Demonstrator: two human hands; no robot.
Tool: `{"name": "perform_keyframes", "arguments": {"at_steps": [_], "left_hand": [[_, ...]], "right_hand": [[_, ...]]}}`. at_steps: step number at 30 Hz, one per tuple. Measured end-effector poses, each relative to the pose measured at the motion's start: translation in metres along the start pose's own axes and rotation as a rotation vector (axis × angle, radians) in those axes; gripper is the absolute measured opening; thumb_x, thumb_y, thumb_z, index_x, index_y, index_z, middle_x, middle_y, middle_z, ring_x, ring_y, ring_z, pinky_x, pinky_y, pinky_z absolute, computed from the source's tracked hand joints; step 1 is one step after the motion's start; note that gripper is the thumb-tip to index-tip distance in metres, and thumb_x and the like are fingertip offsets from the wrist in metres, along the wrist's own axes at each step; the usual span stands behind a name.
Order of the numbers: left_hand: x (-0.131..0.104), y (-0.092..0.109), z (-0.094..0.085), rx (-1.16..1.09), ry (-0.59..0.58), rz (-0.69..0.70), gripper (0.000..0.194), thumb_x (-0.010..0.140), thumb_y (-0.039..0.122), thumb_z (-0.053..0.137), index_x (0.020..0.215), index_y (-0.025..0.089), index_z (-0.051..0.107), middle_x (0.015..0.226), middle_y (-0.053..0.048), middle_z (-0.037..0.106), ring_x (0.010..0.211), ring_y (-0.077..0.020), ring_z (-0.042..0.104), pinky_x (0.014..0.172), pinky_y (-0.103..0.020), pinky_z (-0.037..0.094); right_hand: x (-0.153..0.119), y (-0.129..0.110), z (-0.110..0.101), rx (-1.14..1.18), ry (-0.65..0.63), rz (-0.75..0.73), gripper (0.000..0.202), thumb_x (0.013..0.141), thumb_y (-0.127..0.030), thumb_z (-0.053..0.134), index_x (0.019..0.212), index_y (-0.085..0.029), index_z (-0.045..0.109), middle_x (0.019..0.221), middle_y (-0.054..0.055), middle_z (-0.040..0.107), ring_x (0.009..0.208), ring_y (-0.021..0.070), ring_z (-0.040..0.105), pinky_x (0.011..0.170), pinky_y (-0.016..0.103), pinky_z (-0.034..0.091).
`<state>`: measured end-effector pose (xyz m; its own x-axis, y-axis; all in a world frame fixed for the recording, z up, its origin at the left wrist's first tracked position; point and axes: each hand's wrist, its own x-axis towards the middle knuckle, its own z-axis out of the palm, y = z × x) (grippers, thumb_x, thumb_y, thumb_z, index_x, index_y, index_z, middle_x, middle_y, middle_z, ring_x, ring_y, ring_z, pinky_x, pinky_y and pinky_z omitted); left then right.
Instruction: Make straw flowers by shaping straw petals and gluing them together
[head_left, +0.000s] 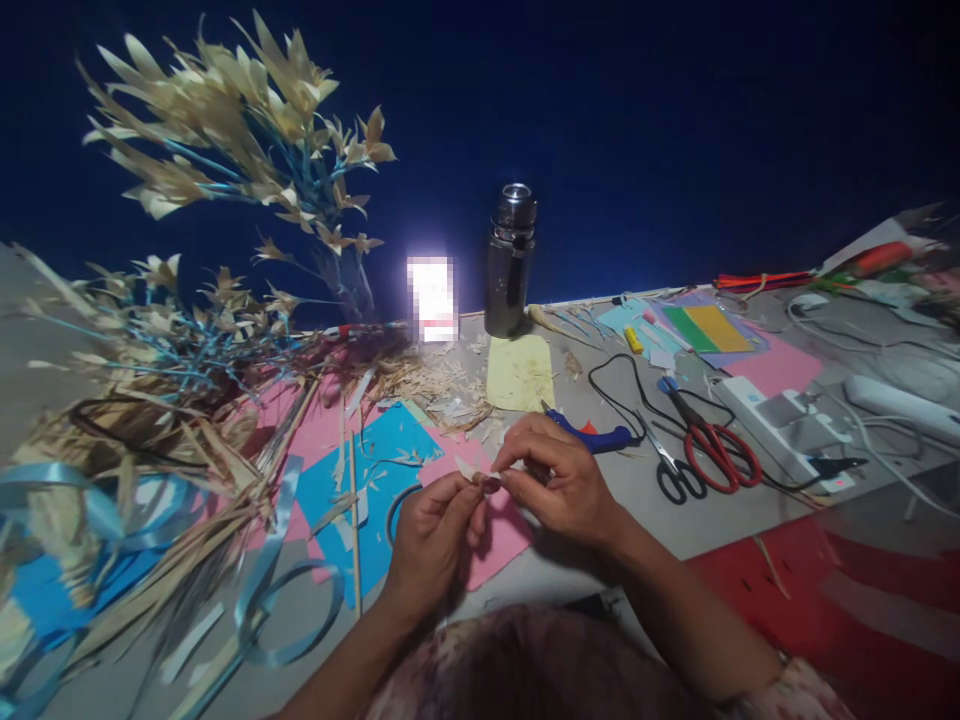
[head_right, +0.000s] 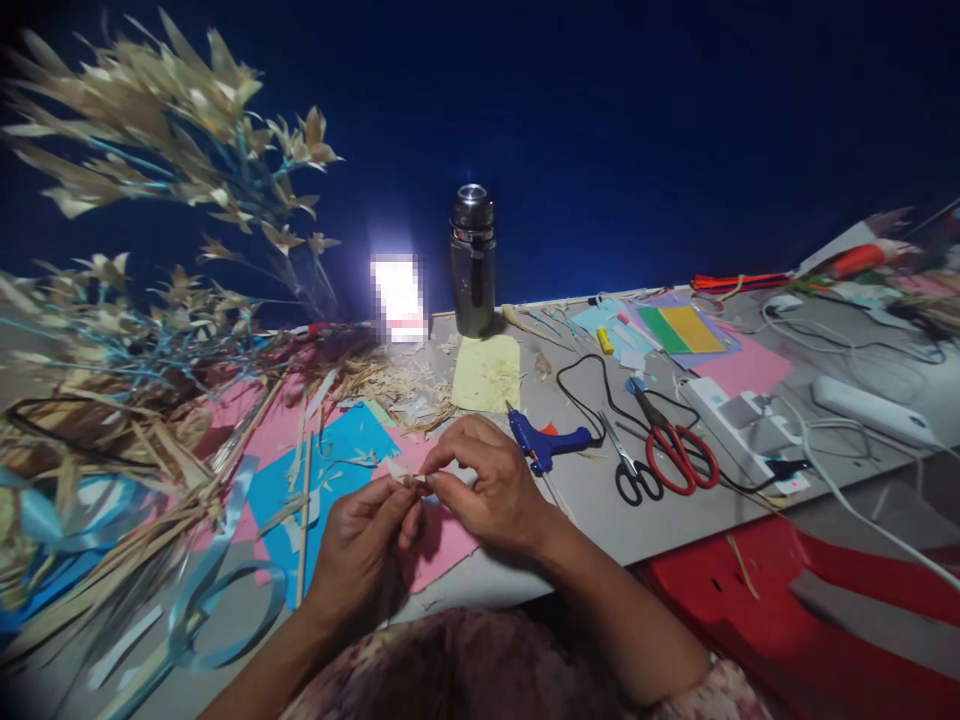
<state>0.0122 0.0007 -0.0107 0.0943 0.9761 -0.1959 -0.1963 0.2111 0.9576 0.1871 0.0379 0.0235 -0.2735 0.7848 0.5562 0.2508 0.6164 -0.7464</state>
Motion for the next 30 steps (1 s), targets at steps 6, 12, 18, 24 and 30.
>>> {"name": "perform_keyframes", "arguments": {"at_steps": [6,12,18,24,30], "left_hand": [[-0.003,0.0068,0.0013,-0.008,-0.002,-0.006,0.043,0.089,0.056,0.07,0.07,0.019,0.062,0.05,0.006,0.048,0.04,-0.0089,0.043,0.041,-0.021,0.033],[-0.0018,-0.0001,-0.0031,0.043,0.02,0.017,0.035,0.086,0.051,0.075,0.078,0.017,0.07,0.054,0.006,0.049,0.042,-0.008,0.043,0.042,-0.021,0.034],[-0.0016,-0.0027,-0.0042,0.067,-0.002,0.082,0.035,0.092,0.05,0.069,0.077,0.018,0.071,0.057,0.004,0.052,0.047,-0.0097,0.046,0.046,-0.021,0.036],[-0.0019,0.0008,-0.0054,0.324,0.036,0.272,0.038,0.098,0.038,0.059,0.064,0.02,0.062,0.055,0.003,0.052,0.048,-0.012,0.047,0.048,-0.024,0.037],[0.0003,0.0031,-0.0069,0.637,0.036,0.571,0.033,0.098,0.022,0.054,0.066,0.021,0.06,0.057,0.003,0.055,0.052,-0.0133,0.053,0.053,-0.025,0.04]], "right_hand": [[-0.0003,0.0003,0.0001,-0.027,0.01,-0.023,0.014,0.089,-0.009,0.062,0.084,-0.02,0.069,0.079,0.003,0.062,0.078,0.0188,0.06,0.07,0.032,0.046],[-0.0007,-0.0006,0.0007,-0.006,0.014,-0.035,0.015,0.089,-0.008,0.062,0.085,-0.02,0.07,0.08,0.003,0.063,0.079,0.0188,0.061,0.07,0.032,0.047],[-0.0007,-0.0035,0.0002,0.036,0.007,-0.037,0.015,0.09,-0.007,0.063,0.085,-0.019,0.072,0.081,0.004,0.063,0.078,0.0181,0.061,0.069,0.031,0.048],[-0.003,-0.0043,0.003,-0.006,0.022,-0.072,0.016,0.089,-0.005,0.063,0.087,-0.019,0.071,0.081,0.004,0.063,0.081,0.019,0.062,0.071,0.032,0.048],[-0.0044,-0.0035,0.0057,-0.073,0.049,-0.123,0.016,0.09,-0.005,0.063,0.09,-0.019,0.07,0.082,0.003,0.062,0.079,0.0187,0.061,0.071,0.032,0.047]]}}
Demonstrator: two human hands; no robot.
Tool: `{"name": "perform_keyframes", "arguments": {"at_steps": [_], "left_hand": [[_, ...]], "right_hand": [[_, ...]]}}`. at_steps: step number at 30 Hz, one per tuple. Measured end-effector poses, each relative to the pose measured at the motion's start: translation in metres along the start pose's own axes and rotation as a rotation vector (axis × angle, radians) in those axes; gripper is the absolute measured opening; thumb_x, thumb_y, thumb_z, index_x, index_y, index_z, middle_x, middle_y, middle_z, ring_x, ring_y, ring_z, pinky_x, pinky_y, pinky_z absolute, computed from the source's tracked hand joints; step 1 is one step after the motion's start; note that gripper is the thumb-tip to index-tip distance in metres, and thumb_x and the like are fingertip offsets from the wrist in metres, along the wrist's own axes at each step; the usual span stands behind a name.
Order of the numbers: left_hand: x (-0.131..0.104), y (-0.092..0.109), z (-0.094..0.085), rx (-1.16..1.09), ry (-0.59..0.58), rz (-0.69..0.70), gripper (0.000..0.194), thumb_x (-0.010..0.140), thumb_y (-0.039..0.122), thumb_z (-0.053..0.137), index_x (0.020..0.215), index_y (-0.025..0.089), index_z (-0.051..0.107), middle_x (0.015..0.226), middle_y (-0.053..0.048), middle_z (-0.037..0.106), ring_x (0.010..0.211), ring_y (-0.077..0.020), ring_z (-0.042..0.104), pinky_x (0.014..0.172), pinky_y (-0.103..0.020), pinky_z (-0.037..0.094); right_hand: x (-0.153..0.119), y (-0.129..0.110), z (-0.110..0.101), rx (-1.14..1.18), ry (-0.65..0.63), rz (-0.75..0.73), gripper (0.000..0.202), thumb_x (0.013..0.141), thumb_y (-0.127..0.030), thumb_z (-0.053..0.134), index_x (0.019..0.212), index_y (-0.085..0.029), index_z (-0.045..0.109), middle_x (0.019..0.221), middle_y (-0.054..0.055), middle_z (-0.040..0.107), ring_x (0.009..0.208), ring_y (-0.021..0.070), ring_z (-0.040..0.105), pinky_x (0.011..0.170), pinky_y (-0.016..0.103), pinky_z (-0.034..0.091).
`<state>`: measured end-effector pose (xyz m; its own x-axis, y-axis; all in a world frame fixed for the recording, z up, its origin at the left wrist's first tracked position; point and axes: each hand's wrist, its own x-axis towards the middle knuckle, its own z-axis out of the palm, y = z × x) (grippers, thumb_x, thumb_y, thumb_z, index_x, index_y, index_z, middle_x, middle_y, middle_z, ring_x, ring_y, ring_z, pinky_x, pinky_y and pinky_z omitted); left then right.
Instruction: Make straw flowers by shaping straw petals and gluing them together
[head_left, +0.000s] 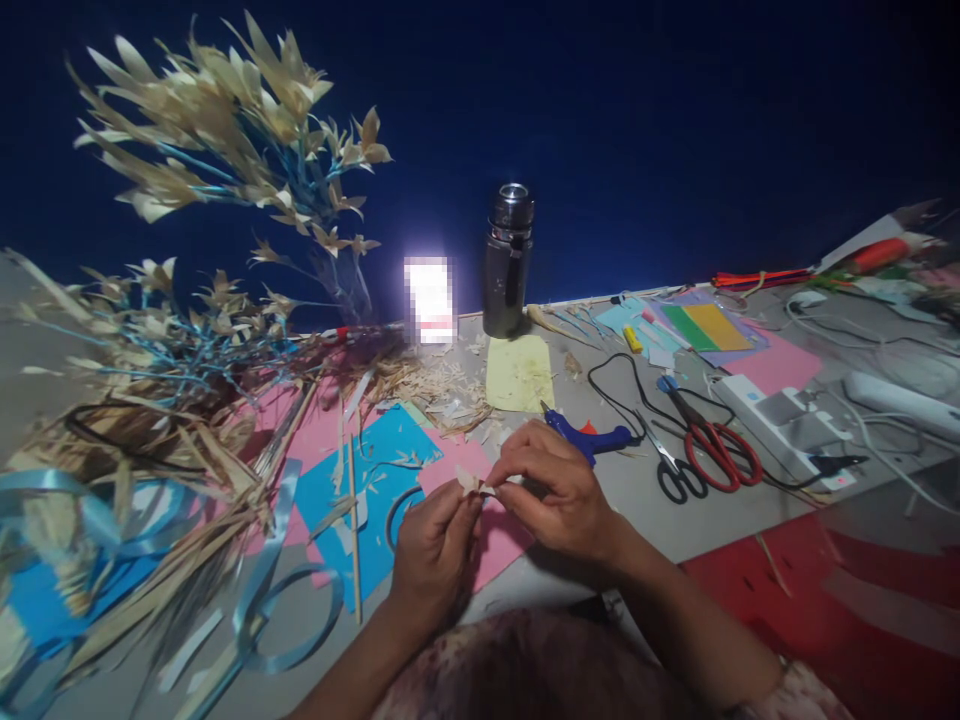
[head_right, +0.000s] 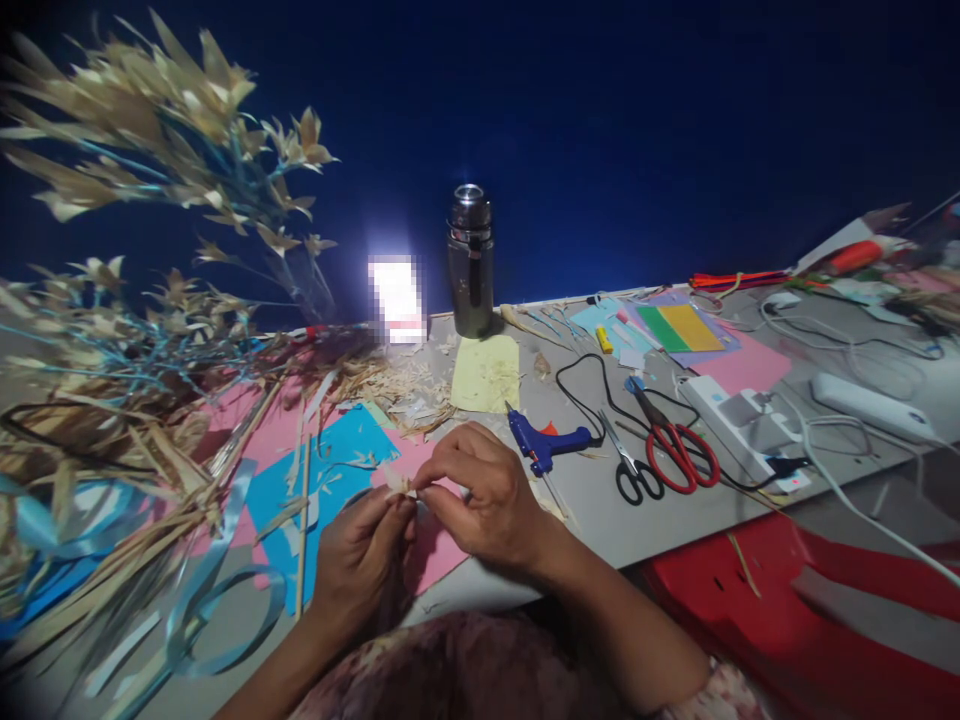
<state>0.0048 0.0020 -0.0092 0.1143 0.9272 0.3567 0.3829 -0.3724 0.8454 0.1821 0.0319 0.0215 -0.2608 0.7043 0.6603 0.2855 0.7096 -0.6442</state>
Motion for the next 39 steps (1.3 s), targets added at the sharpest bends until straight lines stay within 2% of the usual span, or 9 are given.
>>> {"name": "perform_keyframes", "arguments": {"at_steps": [7,14,23,30,39], "left_hand": [[-0.003,-0.005,0.0,0.242,0.021,0.186,0.027,0.103,0.016,0.046,0.081,0.02,0.062,0.068,0.0,0.064,0.062,-0.0157,0.061,0.06,-0.026,0.047],[-0.005,-0.009,0.002,0.32,0.03,0.272,0.025,0.105,0.014,0.042,0.089,0.019,0.061,0.074,-0.004,0.067,0.066,-0.0171,0.063,0.063,-0.027,0.049],[-0.008,-0.007,-0.004,0.207,0.111,0.321,0.023,0.1,0.01,0.046,0.083,0.021,0.057,0.067,0.002,0.058,0.057,-0.0134,0.056,0.055,-0.025,0.044],[-0.01,-0.009,-0.006,0.09,0.066,0.275,0.024,0.094,0.005,0.05,0.079,0.02,0.06,0.07,0.0,0.063,0.06,-0.0147,0.059,0.056,-0.027,0.045],[-0.009,-0.015,-0.009,-0.124,-0.086,0.299,0.026,0.094,0.002,0.05,0.079,0.021,0.059,0.066,0.001,0.054,0.058,-0.0135,0.05,0.055,-0.026,0.039]], "right_hand": [[-0.001,0.0,0.001,-0.013,-0.011,-0.006,0.016,0.087,-0.003,0.064,0.088,-0.017,0.07,0.081,0.005,0.062,0.079,0.0188,0.061,0.071,0.032,0.047],[0.0,-0.002,0.002,0.002,-0.017,0.019,0.016,0.086,-0.002,0.064,0.088,-0.016,0.071,0.081,0.005,0.061,0.079,0.0187,0.06,0.07,0.031,0.047],[-0.007,-0.01,0.006,0.092,0.071,0.056,0.013,0.087,-0.007,0.07,0.086,-0.019,0.064,0.078,0.003,0.064,0.074,0.0171,0.06,0.07,0.031,0.049],[-0.015,-0.01,0.015,0.127,0.063,0.088,0.013,0.086,-0.008,0.067,0.084,-0.02,0.064,0.077,0.002,0.065,0.073,0.0158,0.061,0.068,0.028,0.048],[-0.017,-0.012,0.007,0.286,-0.066,0.264,0.009,0.087,-0.015,0.069,0.08,-0.02,0.066,0.076,0.0,0.062,0.066,0.0128,0.055,0.06,0.025,0.042]]}}
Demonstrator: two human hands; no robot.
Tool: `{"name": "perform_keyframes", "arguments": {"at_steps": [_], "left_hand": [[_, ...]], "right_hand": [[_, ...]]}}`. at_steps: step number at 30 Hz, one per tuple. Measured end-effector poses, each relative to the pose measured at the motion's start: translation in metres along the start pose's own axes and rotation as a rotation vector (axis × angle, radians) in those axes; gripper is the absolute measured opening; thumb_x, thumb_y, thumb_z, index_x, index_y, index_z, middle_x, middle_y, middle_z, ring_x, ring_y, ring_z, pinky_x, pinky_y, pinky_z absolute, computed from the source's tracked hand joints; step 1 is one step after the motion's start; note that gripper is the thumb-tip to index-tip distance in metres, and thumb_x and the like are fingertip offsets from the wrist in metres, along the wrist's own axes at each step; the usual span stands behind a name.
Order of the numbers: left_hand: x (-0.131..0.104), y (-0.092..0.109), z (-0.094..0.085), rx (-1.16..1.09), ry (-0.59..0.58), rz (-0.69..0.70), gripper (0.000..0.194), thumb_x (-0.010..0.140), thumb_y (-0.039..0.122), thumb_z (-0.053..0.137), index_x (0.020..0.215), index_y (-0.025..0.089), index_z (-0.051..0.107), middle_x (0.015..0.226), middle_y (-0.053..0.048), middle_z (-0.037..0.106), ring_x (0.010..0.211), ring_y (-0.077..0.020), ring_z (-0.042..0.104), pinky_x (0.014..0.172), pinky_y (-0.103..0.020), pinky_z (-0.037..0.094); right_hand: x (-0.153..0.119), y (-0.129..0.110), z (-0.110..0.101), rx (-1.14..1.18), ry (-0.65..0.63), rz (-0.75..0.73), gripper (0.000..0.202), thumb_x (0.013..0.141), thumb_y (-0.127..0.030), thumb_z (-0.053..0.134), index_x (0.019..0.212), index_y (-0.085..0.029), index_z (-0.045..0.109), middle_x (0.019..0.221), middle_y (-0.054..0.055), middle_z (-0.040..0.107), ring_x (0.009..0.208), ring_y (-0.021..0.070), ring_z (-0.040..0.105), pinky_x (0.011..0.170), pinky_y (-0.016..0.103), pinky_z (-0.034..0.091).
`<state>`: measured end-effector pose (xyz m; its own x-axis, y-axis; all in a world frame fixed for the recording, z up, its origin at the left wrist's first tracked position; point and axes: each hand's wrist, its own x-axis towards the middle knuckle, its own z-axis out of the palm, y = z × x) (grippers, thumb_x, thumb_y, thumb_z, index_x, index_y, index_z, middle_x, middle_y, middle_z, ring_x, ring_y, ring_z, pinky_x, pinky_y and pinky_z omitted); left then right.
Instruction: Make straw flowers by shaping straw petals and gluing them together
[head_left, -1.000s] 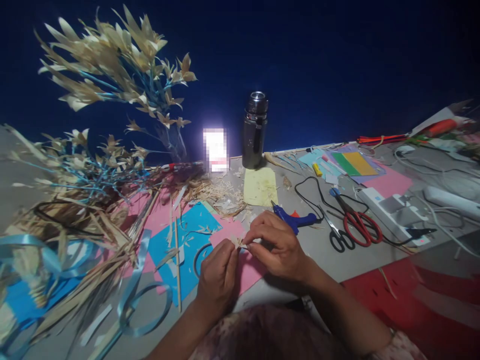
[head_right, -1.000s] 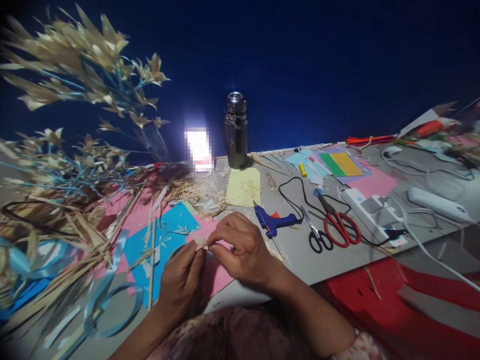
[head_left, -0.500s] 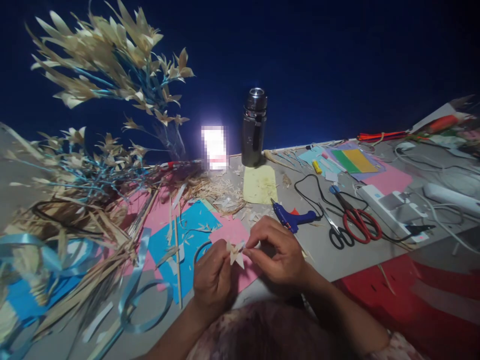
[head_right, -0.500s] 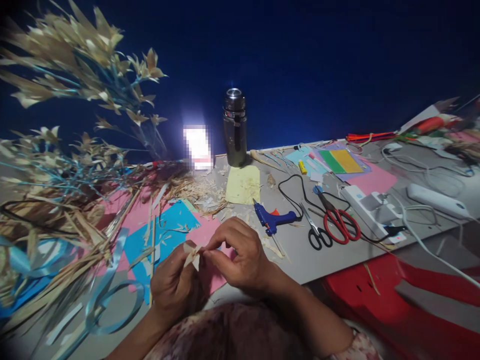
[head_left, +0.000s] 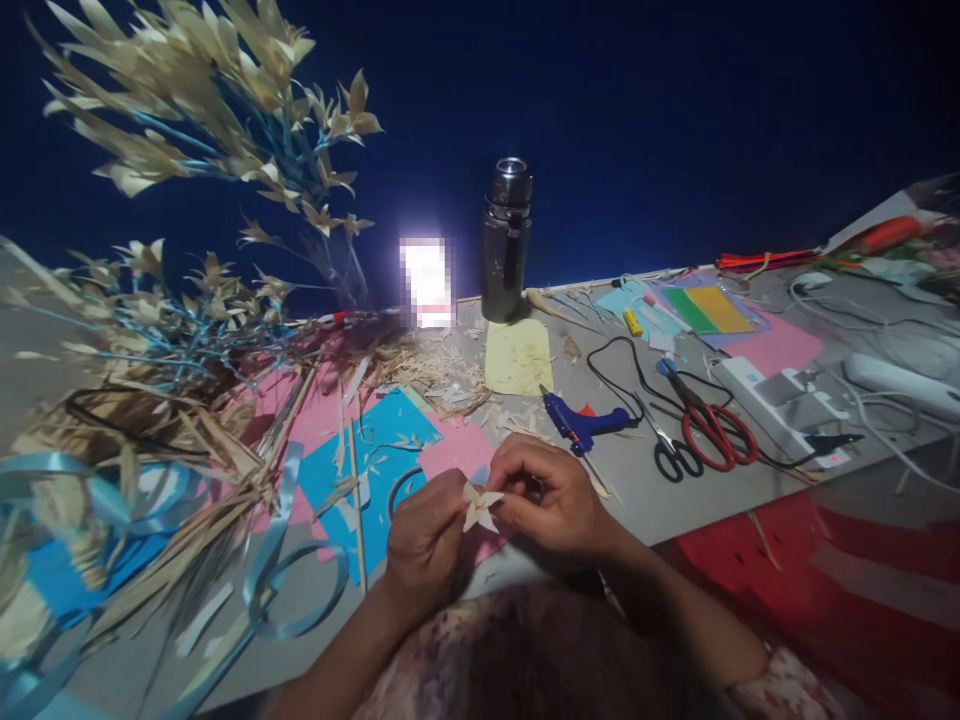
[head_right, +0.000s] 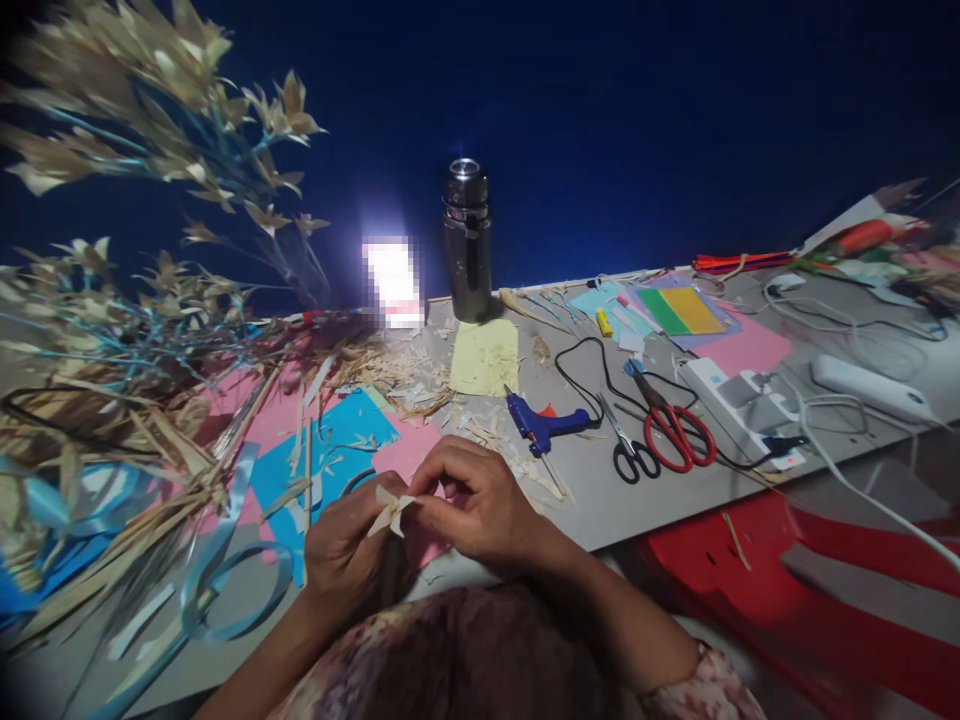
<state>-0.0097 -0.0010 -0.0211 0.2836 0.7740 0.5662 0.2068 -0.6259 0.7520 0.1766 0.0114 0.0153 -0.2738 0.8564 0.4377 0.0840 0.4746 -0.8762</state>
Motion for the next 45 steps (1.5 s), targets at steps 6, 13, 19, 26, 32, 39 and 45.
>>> {"name": "perform_keyframes", "arguments": {"at_steps": [6,13,19,26,32,39,45], "left_hand": [[0.004,0.005,-0.003,0.012,-0.034,0.024,0.024,0.096,0.006,0.053,0.079,0.021,0.061,0.066,0.0,0.057,0.059,-0.0141,0.052,0.057,-0.027,0.039],[0.01,0.011,-0.008,0.185,-0.032,0.075,0.03,0.099,0.014,0.05,0.072,0.021,0.059,0.06,0.0,0.055,0.056,-0.0154,0.052,0.055,-0.028,0.042],[0.012,0.009,-0.014,0.198,-0.061,0.075,0.025,0.097,0.012,0.057,0.075,0.019,0.065,0.061,0.0,0.06,0.057,-0.0144,0.057,0.056,-0.025,0.044],[0.007,0.004,-0.011,0.216,0.038,-0.036,0.019,0.098,0.011,0.058,0.092,0.018,0.075,0.071,-0.001,0.069,0.065,-0.0144,0.065,0.063,-0.025,0.049],[0.008,0.0,-0.011,0.292,-0.002,0.079,0.019,0.1,0.016,0.057,0.107,0.017,0.075,0.073,-0.003,0.071,0.064,-0.016,0.065,0.062,-0.028,0.049],[0.007,0.001,-0.01,0.385,-0.027,0.143,0.024,0.1,0.013,0.054,0.115,0.018,0.072,0.068,-0.001,0.065,0.061,-0.0157,0.06,0.058,-0.027,0.045],[0.004,-0.002,-0.012,0.343,-0.062,0.147,0.021,0.098,0.011,0.056,0.113,0.017,0.07,0.071,-0.002,0.067,0.063,-0.0155,0.061,0.061,-0.027,0.046]], "right_hand": [[-0.005,0.004,0.005,0.117,0.005,0.095,0.006,0.084,-0.015,0.067,0.08,-0.02,0.066,0.079,0.001,0.062,0.067,0.0126,0.053,0.057,0.023,0.04],[-0.005,0.009,0.011,0.279,0.022,0.302,0.011,0.082,-0.025,0.073,0.078,-0.019,0.064,0.073,-0.001,0.059,0.065,0.0128,0.051,0.058,0.022,0.042],[-0.005,0.018,0.016,0.422,0.036,0.406,0.017,0.078,-0.027,0.078,0.081,-0.018,0.065,0.073,-0.002,0.059,0.063,0.0116,0.05,0.057,0.021,0.041],[-0.005,0.011,0.009,0.418,0.102,0.338,0.023,0.082,-0.039,0.076,0.085,-0.019,0.066,0.077,0.001,0.061,0.069,0.0144,0.055,0.064,0.025,0.047],[-0.003,-0.008,0.001,0.192,0.036,0.343,0.013,0.082,-0.03,0.072,0.082,-0.018,0.066,0.068,-0.003,0.054,0.055,0.0101,0.041,0.05,0.022,0.034],[-0.002,-0.011,0.007,-0.079,0.06,0.281,0.007,0.078,-0.015,0.061,0.077,-0.018,0.068,0.063,-0.004,0.054,0.055,0.0105,0.044,0.054,0.023,0.035],[-0.003,-0.011,0.008,-0.052,0.048,0.362,0.009,0.076,-0.017,0.06,0.073,-0.017,0.069,0.06,-0.004,0.054,0.055,0.0114,0.046,0.053,0.024,0.035]]}}
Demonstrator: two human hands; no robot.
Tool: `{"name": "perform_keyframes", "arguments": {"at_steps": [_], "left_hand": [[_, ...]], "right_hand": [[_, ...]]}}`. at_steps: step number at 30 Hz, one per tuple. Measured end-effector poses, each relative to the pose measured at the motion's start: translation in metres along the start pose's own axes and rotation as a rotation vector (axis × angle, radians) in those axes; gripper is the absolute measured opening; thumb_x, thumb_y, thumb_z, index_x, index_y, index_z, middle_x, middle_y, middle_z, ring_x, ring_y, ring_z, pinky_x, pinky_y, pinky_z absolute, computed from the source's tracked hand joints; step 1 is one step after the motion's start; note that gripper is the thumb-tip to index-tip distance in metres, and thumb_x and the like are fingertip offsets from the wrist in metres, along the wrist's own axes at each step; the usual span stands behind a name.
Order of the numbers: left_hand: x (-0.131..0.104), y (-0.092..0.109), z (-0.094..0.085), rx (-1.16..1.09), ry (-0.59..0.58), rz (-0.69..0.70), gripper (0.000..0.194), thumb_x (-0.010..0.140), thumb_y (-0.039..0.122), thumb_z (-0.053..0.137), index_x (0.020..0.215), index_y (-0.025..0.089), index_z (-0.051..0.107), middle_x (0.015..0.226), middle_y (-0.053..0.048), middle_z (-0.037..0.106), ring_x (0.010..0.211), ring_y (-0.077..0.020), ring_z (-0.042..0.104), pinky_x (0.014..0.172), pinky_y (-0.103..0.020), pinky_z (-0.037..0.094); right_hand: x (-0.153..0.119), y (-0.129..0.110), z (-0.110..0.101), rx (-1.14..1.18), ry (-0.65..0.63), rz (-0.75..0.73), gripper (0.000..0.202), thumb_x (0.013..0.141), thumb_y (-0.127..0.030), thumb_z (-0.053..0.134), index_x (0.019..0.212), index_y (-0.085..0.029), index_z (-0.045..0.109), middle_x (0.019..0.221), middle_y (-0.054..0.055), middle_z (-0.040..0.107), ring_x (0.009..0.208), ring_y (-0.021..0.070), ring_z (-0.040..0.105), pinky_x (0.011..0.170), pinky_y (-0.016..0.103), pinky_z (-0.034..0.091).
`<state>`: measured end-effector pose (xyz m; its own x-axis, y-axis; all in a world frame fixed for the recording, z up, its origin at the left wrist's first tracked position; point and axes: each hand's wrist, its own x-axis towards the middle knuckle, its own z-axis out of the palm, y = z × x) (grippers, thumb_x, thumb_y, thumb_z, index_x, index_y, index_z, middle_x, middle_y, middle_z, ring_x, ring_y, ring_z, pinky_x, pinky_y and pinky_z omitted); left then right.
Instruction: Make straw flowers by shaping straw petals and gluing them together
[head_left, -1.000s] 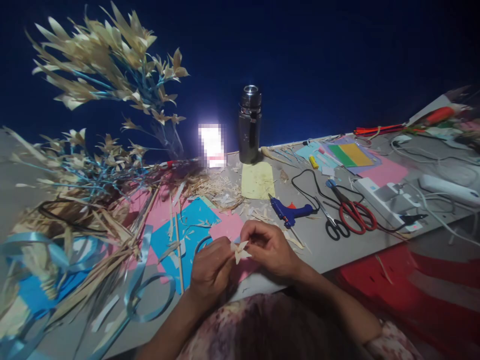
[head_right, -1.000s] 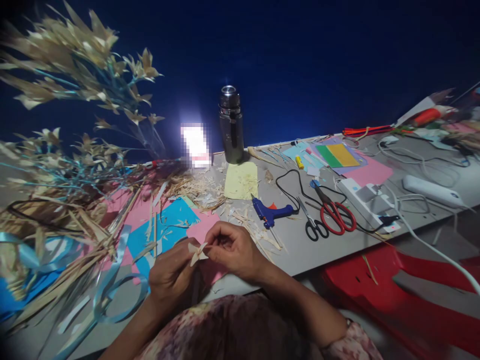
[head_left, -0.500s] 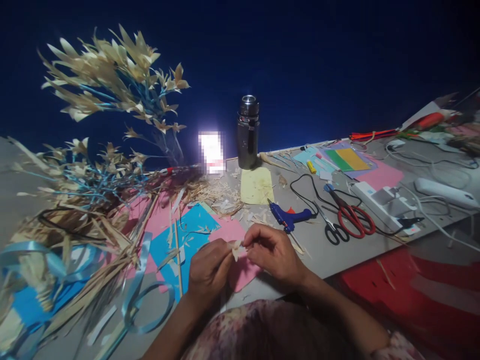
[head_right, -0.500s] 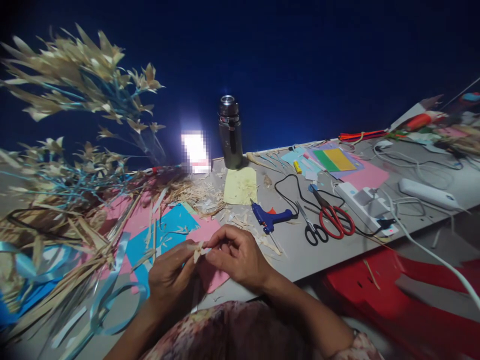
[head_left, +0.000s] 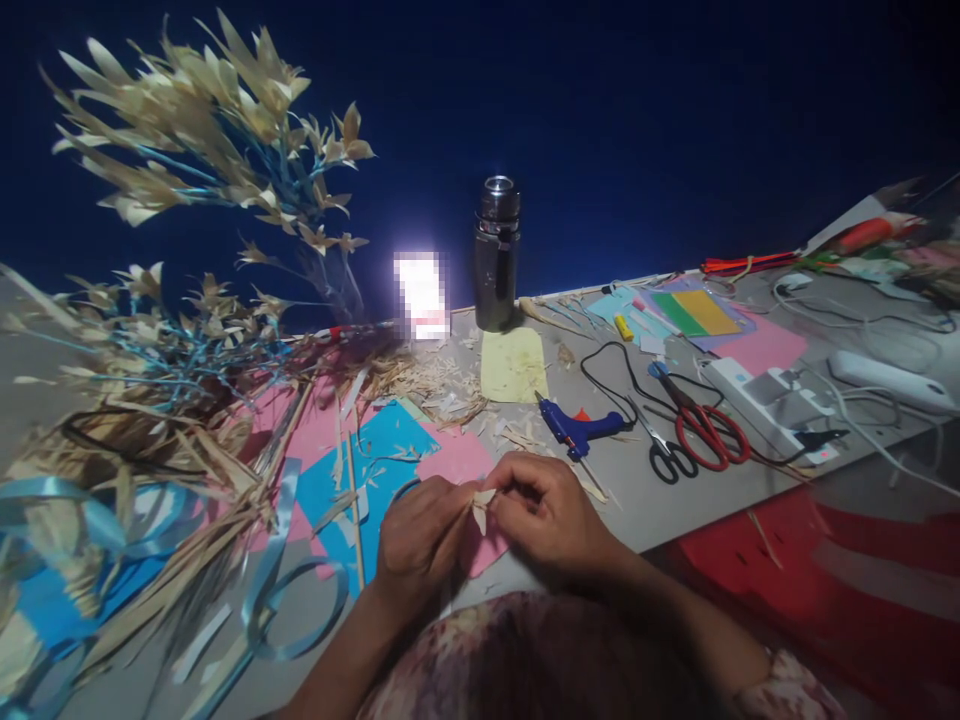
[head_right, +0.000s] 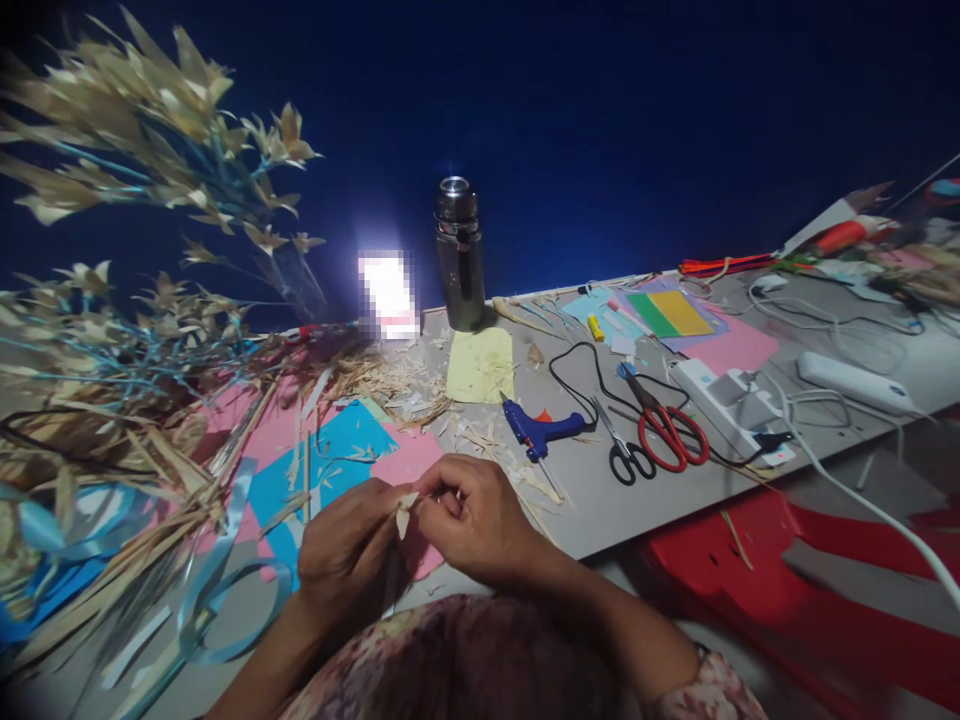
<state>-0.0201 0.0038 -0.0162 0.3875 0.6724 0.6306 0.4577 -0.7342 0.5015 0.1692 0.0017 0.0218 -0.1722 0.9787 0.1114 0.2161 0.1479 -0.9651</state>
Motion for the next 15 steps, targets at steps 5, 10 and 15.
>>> {"name": "perform_keyframes", "arguments": {"at_steps": [5,10,15], "left_hand": [[0.0012,0.0016,0.0014,-0.057,0.015,-0.06,0.022,0.099,0.012,0.053,0.104,0.02,0.073,0.066,0.0,0.065,0.059,-0.0143,0.061,0.056,-0.025,0.046],[0.004,0.0025,0.0025,-0.04,0.029,-0.028,0.022,0.099,0.015,0.054,0.105,0.019,0.075,0.065,-0.002,0.066,0.059,-0.0155,0.062,0.057,-0.026,0.048],[0.0026,0.0036,0.004,-0.16,0.034,-0.14,0.021,0.098,0.013,0.056,0.095,0.018,0.075,0.067,-0.002,0.066,0.06,-0.0148,0.061,0.058,-0.026,0.049]], "right_hand": [[-0.0003,-0.0012,-0.0064,0.123,-0.09,0.103,0.013,0.084,-0.028,0.065,0.077,-0.017,0.069,0.066,-0.001,0.062,0.058,0.0128,0.051,0.055,0.024,0.038],[-0.0016,-0.0019,-0.0067,-0.015,-0.023,-0.03,0.018,0.089,-0.028,0.064,0.074,-0.018,0.065,0.068,-0.001,0.061,0.063,0.0136,0.052,0.06,0.026,0.038],[-0.003,-0.0007,-0.0012,-0.045,-0.004,-0.012,0.021,0.092,-0.023,0.056,0.072,-0.019,0.057,0.068,-0.002,0.056,0.065,0.0132,0.05,0.06,0.025,0.037]]}}
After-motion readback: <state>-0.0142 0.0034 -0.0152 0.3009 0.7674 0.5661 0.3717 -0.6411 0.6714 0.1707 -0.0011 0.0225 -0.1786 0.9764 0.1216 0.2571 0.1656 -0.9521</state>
